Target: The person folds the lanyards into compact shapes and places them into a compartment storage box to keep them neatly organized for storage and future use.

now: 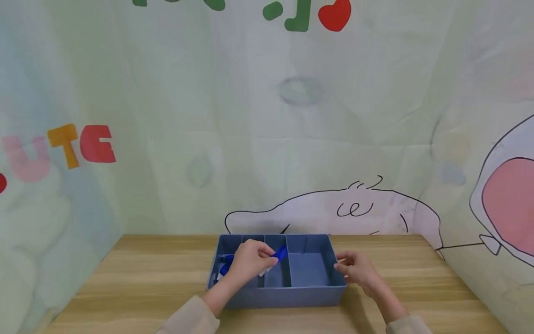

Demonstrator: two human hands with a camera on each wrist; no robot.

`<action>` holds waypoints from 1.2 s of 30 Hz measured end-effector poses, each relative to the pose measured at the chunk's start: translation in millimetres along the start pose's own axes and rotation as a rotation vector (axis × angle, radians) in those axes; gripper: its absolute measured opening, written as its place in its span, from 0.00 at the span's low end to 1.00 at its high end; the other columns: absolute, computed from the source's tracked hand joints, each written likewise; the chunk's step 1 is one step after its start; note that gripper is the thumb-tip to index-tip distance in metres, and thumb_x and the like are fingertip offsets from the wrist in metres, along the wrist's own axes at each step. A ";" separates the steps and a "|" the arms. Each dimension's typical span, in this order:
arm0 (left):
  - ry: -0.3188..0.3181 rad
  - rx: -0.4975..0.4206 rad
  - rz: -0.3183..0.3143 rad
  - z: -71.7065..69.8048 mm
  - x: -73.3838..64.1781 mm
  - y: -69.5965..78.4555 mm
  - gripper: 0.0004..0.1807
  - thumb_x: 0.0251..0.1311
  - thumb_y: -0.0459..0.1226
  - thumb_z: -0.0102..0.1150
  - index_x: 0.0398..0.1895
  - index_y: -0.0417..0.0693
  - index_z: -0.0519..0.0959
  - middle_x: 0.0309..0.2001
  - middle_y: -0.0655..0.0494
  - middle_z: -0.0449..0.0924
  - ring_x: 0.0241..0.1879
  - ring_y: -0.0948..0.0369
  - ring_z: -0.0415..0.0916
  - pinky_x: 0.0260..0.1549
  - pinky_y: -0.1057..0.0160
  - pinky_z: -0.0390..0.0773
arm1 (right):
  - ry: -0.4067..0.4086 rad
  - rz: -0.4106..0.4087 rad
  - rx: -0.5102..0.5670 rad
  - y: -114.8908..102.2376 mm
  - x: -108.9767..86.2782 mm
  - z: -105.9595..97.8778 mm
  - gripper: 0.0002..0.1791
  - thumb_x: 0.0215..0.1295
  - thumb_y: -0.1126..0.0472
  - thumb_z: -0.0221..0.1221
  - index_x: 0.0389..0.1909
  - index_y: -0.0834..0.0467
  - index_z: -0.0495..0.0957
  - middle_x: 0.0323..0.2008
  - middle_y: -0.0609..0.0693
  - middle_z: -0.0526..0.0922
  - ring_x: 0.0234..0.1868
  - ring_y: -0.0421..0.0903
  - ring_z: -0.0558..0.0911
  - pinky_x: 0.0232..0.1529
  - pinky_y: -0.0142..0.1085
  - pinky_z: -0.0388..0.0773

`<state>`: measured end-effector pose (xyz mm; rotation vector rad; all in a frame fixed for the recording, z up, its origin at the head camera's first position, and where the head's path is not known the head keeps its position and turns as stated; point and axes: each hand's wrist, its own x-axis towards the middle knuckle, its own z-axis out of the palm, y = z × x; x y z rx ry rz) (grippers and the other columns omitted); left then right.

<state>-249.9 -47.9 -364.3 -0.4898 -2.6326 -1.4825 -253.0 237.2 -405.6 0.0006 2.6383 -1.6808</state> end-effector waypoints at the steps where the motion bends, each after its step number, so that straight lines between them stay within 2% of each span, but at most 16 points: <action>1: 0.011 0.022 0.002 1.5 2.6 -2.3 0.06 0.49 0.33 0.68 0.29 0.38 0.83 0.23 0.53 0.82 0.21 0.63 0.78 0.22 0.67 0.78 | -0.002 -0.001 -0.004 0.7 -0.3 0.1 0.16 0.58 0.72 0.59 0.46 0.74 0.73 0.29 0.55 0.80 0.27 0.47 0.78 0.28 0.41 0.79; 6: 0.076 0.113 0.024 9.1 16.1 -13.7 0.06 0.48 0.33 0.69 0.28 0.39 0.83 0.23 0.53 0.82 0.21 0.64 0.77 0.23 0.65 0.77 | 0.013 0.003 -0.019 2.4 -0.2 0.0 0.16 0.58 0.71 0.59 0.47 0.73 0.73 0.27 0.53 0.77 0.27 0.47 0.77 0.29 0.41 0.79; 10: 0.129 0.194 0.031 15.1 24.3 -19.5 0.05 0.47 0.33 0.70 0.25 0.39 0.84 0.21 0.54 0.82 0.18 0.65 0.76 0.24 0.62 0.77 | -0.009 -0.005 -0.008 1.3 1.1 0.5 0.17 0.58 0.70 0.59 0.48 0.74 0.72 0.27 0.53 0.77 0.28 0.47 0.78 0.31 0.42 0.80; 13: 0.188 0.280 0.075 23.6 31.0 -19.2 0.04 0.45 0.32 0.70 0.21 0.40 0.83 0.17 0.56 0.80 0.15 0.66 0.74 0.24 0.61 0.78 | -0.006 -0.004 -0.005 -0.6 0.5 -0.6 0.17 0.58 0.71 0.58 0.48 0.74 0.72 0.28 0.54 0.77 0.28 0.47 0.78 0.31 0.42 0.80; 16: 0.257 0.357 0.108 35.3 38.3 -15.8 0.06 0.44 0.29 0.70 0.17 0.40 0.82 0.17 0.54 0.79 0.15 0.63 0.74 0.22 0.60 0.77 | 0.019 0.007 -0.002 -2.4 -0.3 -1.9 0.16 0.58 0.72 0.58 0.47 0.74 0.72 0.28 0.54 0.77 0.27 0.47 0.78 0.30 0.42 0.80; 18: 0.279 0.403 0.117 42.4 42.4 -14.8 0.07 0.43 0.29 0.71 0.16 0.41 0.80 0.17 0.53 0.79 0.16 0.61 0.74 0.19 0.61 0.76 | 0.026 0.002 0.007 -3.0 -0.6 -1.5 0.16 0.58 0.72 0.58 0.46 0.75 0.72 0.27 0.55 0.77 0.27 0.47 0.78 0.29 0.42 0.80; 20: 0.282 0.466 0.119 48.2 44.6 -16.5 0.09 0.42 0.30 0.71 0.14 0.43 0.79 0.19 0.53 0.79 0.18 0.58 0.75 0.17 0.60 0.74 | 0.035 0.004 0.022 -2.9 -0.1 0.8 0.16 0.57 0.73 0.59 0.46 0.75 0.73 0.27 0.54 0.77 0.26 0.47 0.78 0.28 0.41 0.80; 23: 0.267 0.577 0.124 54.4 46.2 -22.4 0.15 0.42 0.33 0.72 0.09 0.47 0.74 0.14 0.57 0.75 0.16 0.58 0.73 0.14 0.60 0.72 | 0.038 0.002 0.047 -2.2 0.4 5.1 0.16 0.57 0.73 0.59 0.45 0.76 0.73 0.26 0.54 0.77 0.25 0.47 0.78 0.27 0.41 0.80; 27: 0.241 0.711 0.143 59.8 47.2 -31.9 0.21 0.43 0.35 0.71 0.06 0.50 0.67 0.10 0.59 0.69 0.13 0.60 0.70 0.12 0.60 0.69 | 0.081 0.040 0.060 -1.2 0.2 9.1 0.14 0.56 0.73 0.59 0.44 0.74 0.75 0.25 0.54 0.78 0.25 0.46 0.78 0.25 0.38 0.79; 31: 0.205 0.830 0.193 62.2 48.2 -38.3 0.18 0.40 0.37 0.73 0.08 0.51 0.71 0.13 0.58 0.73 0.15 0.59 0.73 0.14 0.59 0.72 | 0.122 0.061 0.053 -0.7 0.1 10.1 0.14 0.56 0.72 0.59 0.44 0.73 0.76 0.26 0.53 0.78 0.26 0.46 0.77 0.25 0.37 0.78; 36: 0.116 0.988 0.285 67.6 48.2 -43.0 0.11 0.37 0.40 0.74 0.14 0.53 0.78 0.17 0.58 0.78 0.18 0.60 0.75 0.17 0.61 0.75 | 0.147 0.069 0.066 2.3 -0.6 11.7 0.13 0.56 0.71 0.60 0.43 0.72 0.76 0.26 0.54 0.78 0.26 0.46 0.77 0.25 0.38 0.78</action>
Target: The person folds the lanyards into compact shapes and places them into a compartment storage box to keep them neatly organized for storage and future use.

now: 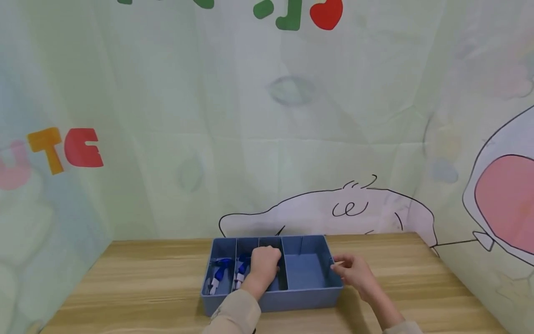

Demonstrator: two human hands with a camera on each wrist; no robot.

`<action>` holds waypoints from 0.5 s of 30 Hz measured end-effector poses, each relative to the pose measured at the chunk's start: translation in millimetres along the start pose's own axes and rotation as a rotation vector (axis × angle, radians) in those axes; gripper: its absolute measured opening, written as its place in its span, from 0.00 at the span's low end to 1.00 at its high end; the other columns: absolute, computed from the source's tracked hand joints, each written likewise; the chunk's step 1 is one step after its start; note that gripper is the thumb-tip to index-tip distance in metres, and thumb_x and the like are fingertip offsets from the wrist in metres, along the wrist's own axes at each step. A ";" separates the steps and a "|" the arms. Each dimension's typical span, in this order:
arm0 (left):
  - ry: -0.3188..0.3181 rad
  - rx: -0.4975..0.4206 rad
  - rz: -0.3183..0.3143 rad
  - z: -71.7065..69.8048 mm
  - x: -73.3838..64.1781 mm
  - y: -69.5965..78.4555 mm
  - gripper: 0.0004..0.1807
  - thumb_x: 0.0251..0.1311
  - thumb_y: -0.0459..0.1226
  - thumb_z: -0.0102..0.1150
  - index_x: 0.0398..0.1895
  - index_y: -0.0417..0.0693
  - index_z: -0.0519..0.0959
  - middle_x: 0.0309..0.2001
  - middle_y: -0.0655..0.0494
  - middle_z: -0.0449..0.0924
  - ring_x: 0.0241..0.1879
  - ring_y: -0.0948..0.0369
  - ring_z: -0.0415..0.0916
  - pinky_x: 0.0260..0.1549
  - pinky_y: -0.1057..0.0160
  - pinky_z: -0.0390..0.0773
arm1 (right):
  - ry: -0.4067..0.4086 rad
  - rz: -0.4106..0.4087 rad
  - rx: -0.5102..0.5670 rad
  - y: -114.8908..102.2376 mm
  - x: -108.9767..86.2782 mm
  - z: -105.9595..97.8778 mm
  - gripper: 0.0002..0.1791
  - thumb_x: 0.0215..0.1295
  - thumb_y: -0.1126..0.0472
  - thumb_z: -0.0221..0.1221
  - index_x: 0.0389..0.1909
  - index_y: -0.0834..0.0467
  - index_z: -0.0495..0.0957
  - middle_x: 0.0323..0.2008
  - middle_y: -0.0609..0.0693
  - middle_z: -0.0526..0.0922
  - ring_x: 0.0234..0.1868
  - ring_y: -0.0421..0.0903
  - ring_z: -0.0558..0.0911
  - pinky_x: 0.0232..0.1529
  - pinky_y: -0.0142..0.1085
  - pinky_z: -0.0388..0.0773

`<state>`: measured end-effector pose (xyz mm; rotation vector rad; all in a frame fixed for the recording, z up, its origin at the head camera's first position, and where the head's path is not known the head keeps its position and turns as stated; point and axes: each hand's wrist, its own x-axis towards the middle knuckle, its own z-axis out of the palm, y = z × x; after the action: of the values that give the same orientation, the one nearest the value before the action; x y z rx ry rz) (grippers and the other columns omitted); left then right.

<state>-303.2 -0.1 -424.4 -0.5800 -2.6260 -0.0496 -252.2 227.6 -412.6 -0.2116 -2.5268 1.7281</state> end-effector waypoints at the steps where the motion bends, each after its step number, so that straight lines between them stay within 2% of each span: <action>1: -0.010 0.022 0.018 1.6 -1.0 0.6 0.10 0.37 0.40 0.74 0.15 0.54 0.79 0.17 0.58 0.79 0.18 0.60 0.75 0.17 0.61 0.75 | 0.004 0.003 0.004 0.7 -0.7 0.8 0.13 0.56 0.72 0.61 0.42 0.72 0.77 0.26 0.54 0.79 0.25 0.46 0.77 0.25 0.38 0.78; 4: -0.038 0.071 0.042 5.5 -3.2 2.9 0.08 0.35 0.39 0.73 0.14 0.55 0.80 0.18 0.58 0.79 0.18 0.60 0.75 0.17 0.61 0.75 | 0.007 0.005 0.014 2.8 -2.3 3.0 0.13 0.56 0.71 0.61 0.42 0.72 0.77 0.26 0.53 0.79 0.25 0.45 0.77 0.25 0.38 0.78; 8: -0.080 0.032 0.017 6.9 -2.3 5.7 0.08 0.37 0.34 0.70 0.14 0.54 0.79 0.18 0.59 0.78 0.18 0.61 0.74 0.17 0.61 0.75 | 0.013 -0.002 0.019 2.8 -2.8 3.7 0.13 0.56 0.71 0.61 0.42 0.72 0.77 0.26 0.53 0.79 0.25 0.46 0.78 0.26 0.39 0.78; 12: -0.072 -0.088 -0.002 1.7 -0.5 5.4 0.09 0.40 0.31 0.68 0.16 0.52 0.78 0.19 0.58 0.78 0.19 0.60 0.75 0.18 0.59 0.75 | 0.026 0.008 0.026 1.1 -3.2 1.8 0.13 0.55 0.71 0.61 0.42 0.73 0.77 0.26 0.54 0.80 0.26 0.47 0.78 0.27 0.40 0.79; 15: -0.005 -0.232 0.009 -7.0 -1.7 0.5 0.07 0.41 0.30 0.70 0.20 0.48 0.80 0.24 0.55 0.80 0.25 0.57 0.78 0.23 0.58 0.77 | 0.016 0.020 0.036 0.7 -2.4 0.3 0.14 0.56 0.71 0.61 0.43 0.73 0.76 0.27 0.54 0.79 0.26 0.46 0.78 0.28 0.40 0.80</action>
<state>-298.7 -1.2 -418.9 -0.6699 -2.6407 -0.3545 -249.9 227.2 -413.3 -0.2488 -2.4891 1.7703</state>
